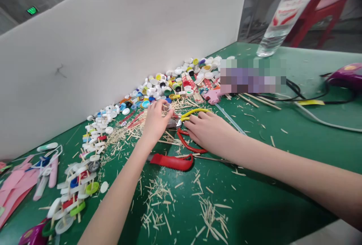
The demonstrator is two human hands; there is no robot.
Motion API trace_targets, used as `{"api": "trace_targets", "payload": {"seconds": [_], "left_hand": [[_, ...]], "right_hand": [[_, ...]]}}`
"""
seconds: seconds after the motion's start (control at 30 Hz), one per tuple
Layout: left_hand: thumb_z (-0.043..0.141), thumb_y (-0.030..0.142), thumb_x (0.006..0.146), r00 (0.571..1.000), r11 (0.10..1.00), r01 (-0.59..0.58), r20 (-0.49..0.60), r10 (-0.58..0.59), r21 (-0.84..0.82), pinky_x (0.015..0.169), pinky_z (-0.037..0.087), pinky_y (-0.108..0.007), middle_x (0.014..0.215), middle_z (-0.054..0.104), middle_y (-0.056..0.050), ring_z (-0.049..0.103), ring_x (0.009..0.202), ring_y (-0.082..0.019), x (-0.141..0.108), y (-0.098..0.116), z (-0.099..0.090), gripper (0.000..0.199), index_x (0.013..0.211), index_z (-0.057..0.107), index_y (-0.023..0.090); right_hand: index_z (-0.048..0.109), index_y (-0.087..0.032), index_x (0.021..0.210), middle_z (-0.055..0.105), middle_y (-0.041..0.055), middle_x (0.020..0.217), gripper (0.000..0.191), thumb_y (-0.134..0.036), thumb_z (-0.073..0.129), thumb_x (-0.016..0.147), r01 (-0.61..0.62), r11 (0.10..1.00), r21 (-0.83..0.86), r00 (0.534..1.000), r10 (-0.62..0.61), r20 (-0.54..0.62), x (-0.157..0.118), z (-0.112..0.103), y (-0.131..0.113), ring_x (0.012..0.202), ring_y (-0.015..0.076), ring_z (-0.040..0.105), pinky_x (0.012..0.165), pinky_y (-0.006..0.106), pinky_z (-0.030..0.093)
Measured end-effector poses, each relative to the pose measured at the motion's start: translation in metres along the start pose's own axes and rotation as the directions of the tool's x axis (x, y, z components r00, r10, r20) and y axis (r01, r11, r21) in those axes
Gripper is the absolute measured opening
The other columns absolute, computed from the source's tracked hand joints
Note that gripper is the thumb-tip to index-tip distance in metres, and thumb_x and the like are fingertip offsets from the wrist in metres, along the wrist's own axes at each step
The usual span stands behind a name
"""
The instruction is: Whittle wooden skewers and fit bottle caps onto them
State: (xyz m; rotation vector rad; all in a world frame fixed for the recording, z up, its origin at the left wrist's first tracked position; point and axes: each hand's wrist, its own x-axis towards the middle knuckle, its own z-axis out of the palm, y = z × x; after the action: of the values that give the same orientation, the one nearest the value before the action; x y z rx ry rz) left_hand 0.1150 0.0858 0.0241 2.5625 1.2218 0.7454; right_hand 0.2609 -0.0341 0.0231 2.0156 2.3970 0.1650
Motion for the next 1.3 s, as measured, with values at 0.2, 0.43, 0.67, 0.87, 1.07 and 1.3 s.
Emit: {"api": "trace_targets", "payload": {"seconds": [0.2,0.43,0.67,0.87,1.07,1.3], "left_hand": [[0.05,0.03,0.089,0.992,0.976,-0.119,0.068,0.108,0.18,0.095,0.047,-0.043,0.108,0.06,-0.012,0.05,0.109,-0.027,0.049,0.03,0.034,0.025,0.109,0.052,0.015],[0.047,0.029,0.09,0.99,0.943,-0.132,0.08,0.113,0.306,0.105,0.042,-0.048,0.119,0.052,-0.016,0.043,0.12,-0.033,0.062,0.029,0.052,0.022,0.1,0.056,0.011],[0.057,0.029,0.085,0.998,0.999,-0.044,0.052,0.043,0.002,0.105,0.041,-0.05,0.116,0.052,-0.014,0.047,0.119,-0.029,0.061,0.018,0.046,0.039,0.119,0.045,0.014],[0.051,0.036,0.088,0.988,0.999,-0.011,0.153,0.018,-0.044,0.1,0.045,-0.045,0.115,0.055,-0.008,0.05,0.113,-0.024,0.016,0.019,-0.003,0.029,0.114,0.05,0.021],[0.044,0.035,0.092,0.992,1.0,0.006,0.125,-0.009,0.024,0.103,0.042,-0.041,0.112,0.06,-0.004,0.05,0.112,-0.019,-0.056,0.001,-0.038,0.02,0.103,0.055,0.022],[0.042,0.033,0.093,0.983,0.995,-0.023,0.185,0.004,0.102,0.097,0.044,-0.04,0.111,0.065,-0.001,0.047,0.105,-0.02,-0.094,-0.038,-0.034,0.022,0.103,0.06,0.024]], "right_hand": [[0.06,-0.017,0.111,0.059,0.0086,0.111,0.027,-0.027,0.04,0.096,0.0,1.0,-0.007,0.999,0.0,0.051,-0.002,-0.003,-0.002,0.1,0.0228,0.055,0.084,0.035,0.035],[0.06,-0.017,0.11,0.058,0.0086,0.11,0.025,-0.025,0.043,0.094,0.014,1.0,-0.015,0.999,-0.013,0.052,-0.005,-0.002,-0.002,0.098,0.023,0.055,0.081,0.034,0.034],[0.063,-0.017,0.106,0.061,0.0093,0.105,0.021,-0.023,0.048,0.092,0.03,0.999,-0.041,0.999,-0.031,-0.016,-0.005,-0.003,-0.002,0.092,0.0205,0.058,0.078,0.032,0.033],[0.062,-0.014,0.097,0.062,0.0089,0.094,0.022,-0.025,0.044,0.094,0.043,0.998,-0.051,0.989,-0.05,-0.142,-0.003,-0.007,0.0,0.089,0.0191,0.055,0.076,0.031,0.031],[0.062,-0.015,0.092,0.059,0.0064,0.088,0.033,-0.033,0.035,0.098,0.335,0.937,0.096,0.918,-0.302,-0.257,-0.005,-0.004,-0.01,0.081,0.0141,0.048,0.079,0.03,0.032],[0.059,-0.015,0.1,0.057,0.0066,0.094,0.042,-0.054,0.057,0.085,0.497,0.868,0.0,0.833,-0.477,-0.28,-0.018,0.016,-0.04,0.089,0.0191,0.049,0.086,0.036,0.036]]}}
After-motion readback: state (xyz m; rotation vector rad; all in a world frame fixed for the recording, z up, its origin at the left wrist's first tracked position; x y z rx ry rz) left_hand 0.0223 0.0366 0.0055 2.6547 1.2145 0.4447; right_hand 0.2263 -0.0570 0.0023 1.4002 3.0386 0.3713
